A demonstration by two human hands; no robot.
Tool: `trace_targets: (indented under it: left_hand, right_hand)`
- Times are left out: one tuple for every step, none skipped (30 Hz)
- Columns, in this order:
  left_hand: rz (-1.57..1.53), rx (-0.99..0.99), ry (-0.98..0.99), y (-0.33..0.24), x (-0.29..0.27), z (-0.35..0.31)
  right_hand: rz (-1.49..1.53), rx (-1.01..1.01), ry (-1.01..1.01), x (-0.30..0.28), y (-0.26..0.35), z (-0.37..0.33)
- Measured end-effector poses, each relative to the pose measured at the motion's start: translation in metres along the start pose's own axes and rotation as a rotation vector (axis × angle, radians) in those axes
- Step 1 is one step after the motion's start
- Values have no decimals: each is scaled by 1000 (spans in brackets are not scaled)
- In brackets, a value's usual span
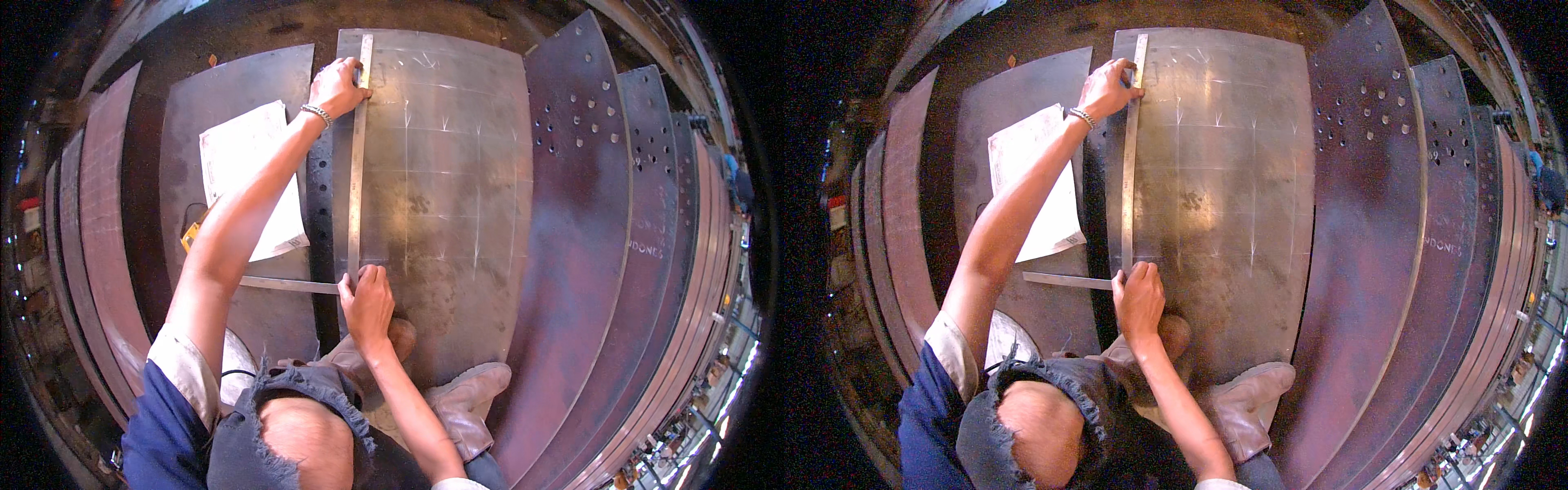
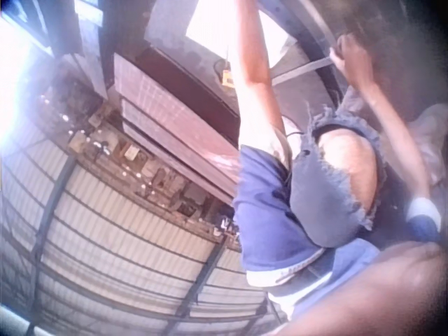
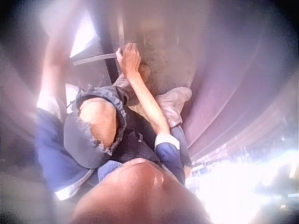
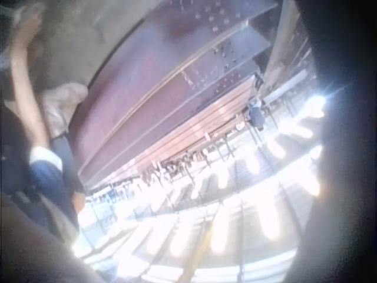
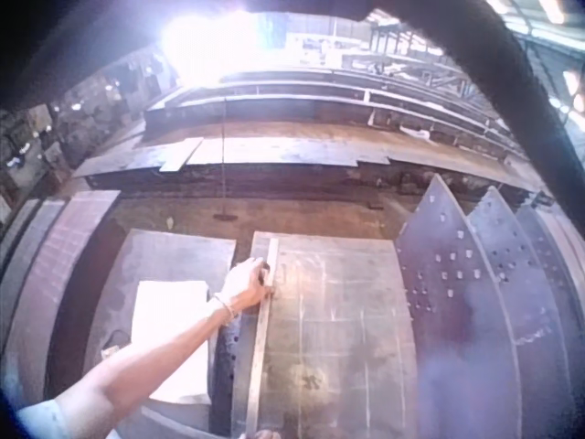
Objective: The person measures a large metal sheet with a tape measure and marks points with a marker. They then use a straightedge to draw straight lines across the sheet, repeating the process to create a grid of markings.
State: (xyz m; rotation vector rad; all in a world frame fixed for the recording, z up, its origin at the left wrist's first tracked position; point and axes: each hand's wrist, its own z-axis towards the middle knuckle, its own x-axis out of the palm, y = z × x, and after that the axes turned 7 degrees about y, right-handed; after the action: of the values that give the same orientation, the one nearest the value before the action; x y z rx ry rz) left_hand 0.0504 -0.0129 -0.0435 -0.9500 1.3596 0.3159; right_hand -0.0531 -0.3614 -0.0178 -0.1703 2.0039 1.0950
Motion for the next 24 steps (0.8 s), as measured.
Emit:
trace_targets:
  left_hand:
    - [-23,-14,5,2,1,2]
    - [-47,-30,12,4,3,3]
    - [-1,-42,-13,5,5,5]
    - [-9,-72,7,9,5,7]
    - [-24,-100,31,8,5,7]
    - [-39,-129,55,7,5,8]
    - [-54,-122,28,7,6,6]
    - [-64,-118,-1,11,6,5]
    - [-75,-113,-31,14,6,4]
    - [-95,-107,-18,17,7,4]
    - [-116,-100,-4,17,6,3]
    - [-137,-94,9,17,4,3]
    - [-138,-96,19,17,3,3]
    - [-139,-97,30,18,2,3]
    - [-139,-98,41,18,1,3]
    - [-152,-104,50,19,0,3]
    - [-169,-110,59,19,-2,2]
    - [-186,-116,69,19,-3,2]
    - [-196,-113,67,16,-3,3]
    - [-199,-115,67,16,-3,3]
    - [-202,-117,68,16,-3,2]
    - [-197,-110,67,17,-3,3]
    - [-195,-102,67,17,-2,5]
    - [-193,-93,67,18,-2,6]
  right_hand:
    - [6,-8,-14,1,2,0]
    - [10,-14,-25,2,3,-1]
    - [20,-23,-34,3,4,-1]
    - [30,-32,-43,5,3,-1]
    - [35,-36,-53,5,1,-2]
    - [-18,-53,-38,6,-1,-4]
    - [-71,-70,-23,9,-3,-6]
    - [-120,-91,-6,10,-2,-7]
    - [-120,-96,-27,10,-1,-7]
    - [-120,-101,-47,11,0,-7]
    - [-120,-104,-67,11,0,-7]
    - [-117,-106,-67,11,0,-6]
    - [-114,-108,-66,12,0,-6]
    - [-110,-109,-66,12,-1,-6]
    - [-100,-112,-68,13,0,-6]
    - [-90,-114,-70,14,1,-7]
    - [-84,-116,-73,15,1,-7]
    - [-76,-118,-78,15,0,-7]
    - [-67,-121,-83,15,-3,-6]
    - [-53,-124,-83,15,-3,-8]
    - [-37,-126,-90,15,-3,-9]
    - [-21,-127,-98,16,-3,-8]
    - [-9,-128,-106,16,-3,-8]
    - [-3,-125,-98,16,-2,-9]
